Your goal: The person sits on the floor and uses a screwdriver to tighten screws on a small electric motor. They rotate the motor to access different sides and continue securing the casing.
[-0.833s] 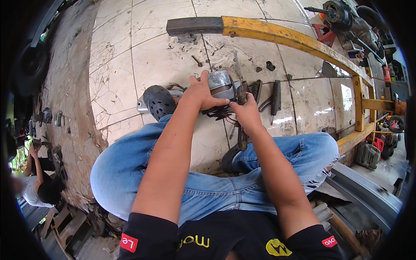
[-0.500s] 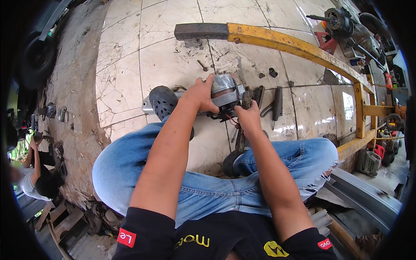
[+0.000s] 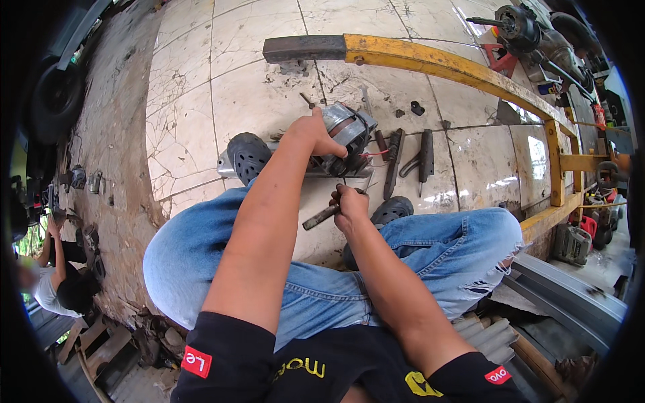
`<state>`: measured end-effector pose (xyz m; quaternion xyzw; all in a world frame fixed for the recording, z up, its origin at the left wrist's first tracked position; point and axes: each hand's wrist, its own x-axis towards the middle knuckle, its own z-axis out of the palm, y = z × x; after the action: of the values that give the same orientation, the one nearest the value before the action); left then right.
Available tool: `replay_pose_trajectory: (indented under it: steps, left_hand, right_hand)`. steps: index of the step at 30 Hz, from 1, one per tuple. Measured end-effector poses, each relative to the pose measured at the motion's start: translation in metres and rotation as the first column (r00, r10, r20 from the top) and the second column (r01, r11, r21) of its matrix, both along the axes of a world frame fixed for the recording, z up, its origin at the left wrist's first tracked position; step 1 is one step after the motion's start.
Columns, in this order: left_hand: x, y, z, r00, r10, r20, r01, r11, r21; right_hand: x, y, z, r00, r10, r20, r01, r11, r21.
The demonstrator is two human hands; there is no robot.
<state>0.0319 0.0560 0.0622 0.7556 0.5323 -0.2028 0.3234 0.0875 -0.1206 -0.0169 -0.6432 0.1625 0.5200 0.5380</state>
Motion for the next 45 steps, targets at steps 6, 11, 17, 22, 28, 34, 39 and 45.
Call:
replay_pose_trajectory:
  steps: [6,11,17,22,28,34,39,45]
  left_hand:
    - [0.003,0.005,-0.004,0.999,-0.042,0.005,0.042,0.999,0.000]
    - [0.001,0.011,-0.007,0.999,-0.023,0.048,0.022,1.000,0.006]
    - [0.001,0.012,-0.004,0.997,-0.039,0.060,0.039,0.999,-0.006]
    - [0.001,0.014,-0.011,0.999,-0.025,0.033,0.025,1.000,-0.001]
    - [-0.004,0.005,-0.011,0.999,0.008,0.046,-0.006,0.999,-0.046]
    - [-0.026,-0.018,0.009,0.999,-0.038,0.015,0.038,0.998,-0.049]
    - [-0.038,-0.011,-0.003,1.000,-0.026,0.017,0.027,0.997,-0.071]
    - [-0.031,-0.011,-0.010,0.999,0.015,0.033,-0.010,0.989,-0.147]
  right_hand:
    - [-0.006,0.022,-0.015,0.994,-0.108,0.030,0.108,0.994,0.009]
    - [0.002,0.004,-0.021,0.926,0.210,0.313,-0.238,0.970,0.055]
    - [0.045,-0.008,-0.001,0.627,0.554,0.548,-0.573,0.804,-0.159]
    - [0.071,-0.004,0.049,0.501,0.687,0.527,-0.719,0.669,-0.188]
    - [0.111,0.002,0.067,0.204,0.593,0.779,-0.648,0.678,-0.346]
    - [0.176,0.048,0.131,-0.198,0.634,0.748,-0.460,0.613,-0.642]
    - [0.224,0.064,0.118,-0.345,0.703,0.622,-0.369,0.508,-0.778]
    - [0.228,0.038,0.076,-0.074,0.657,0.750,-0.559,0.596,-0.577]
